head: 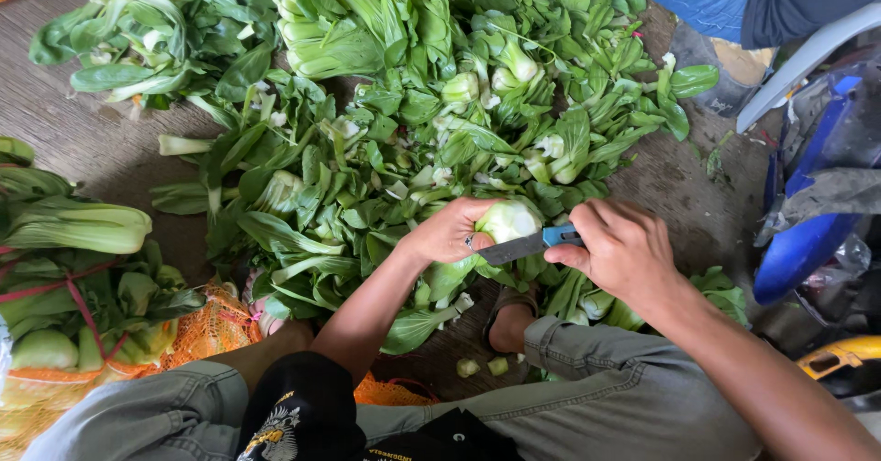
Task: The person sits on the floor among large piles of bok choy and trims them one at a time, holding each head in one hand and cutting off root ends and outer leaves with a small knife, then tossing the trimmed vegetable back onto the pile.
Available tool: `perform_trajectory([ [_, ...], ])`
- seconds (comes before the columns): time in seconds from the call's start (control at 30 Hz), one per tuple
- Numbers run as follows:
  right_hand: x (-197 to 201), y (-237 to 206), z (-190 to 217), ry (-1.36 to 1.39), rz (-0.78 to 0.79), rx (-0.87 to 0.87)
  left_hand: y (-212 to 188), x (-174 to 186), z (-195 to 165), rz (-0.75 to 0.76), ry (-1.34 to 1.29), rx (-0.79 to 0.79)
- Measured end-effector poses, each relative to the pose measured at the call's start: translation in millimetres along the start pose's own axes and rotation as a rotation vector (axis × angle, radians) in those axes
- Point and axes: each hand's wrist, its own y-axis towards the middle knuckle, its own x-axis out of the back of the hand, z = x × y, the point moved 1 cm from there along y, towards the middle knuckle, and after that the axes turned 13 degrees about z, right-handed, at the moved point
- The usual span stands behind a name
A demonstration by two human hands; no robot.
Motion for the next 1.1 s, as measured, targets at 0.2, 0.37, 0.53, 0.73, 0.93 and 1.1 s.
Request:
perform_trajectory([
  [0.2,-34,-6,-40,-0.026,0.109,-0.236,4,-7,-6,0.076,0.007,-0.039],
  [0.37,-57,-16,-81,0.821,0.017,-0.608,11,-17,-13,-0.025,-0.162,-0.101],
  [0.53,-63,-6,-44,1.14,0.097,-0.278,24,-25,-2,-0.409,0.02,0.059],
  [0.73,-38,28,-4,1.07,0.023,-0.276,49,-46,8,-0.509,-0.165,0.178],
  [0.93,-25,25,-13,0.963,-0.073,-0.134,44,-12,31,-0.47,-0.071,0.17],
  [1.1,-27,5,-21,1.017,-0.03,-0.343,-5,55,90,-0.475,0.289,0.653],
])
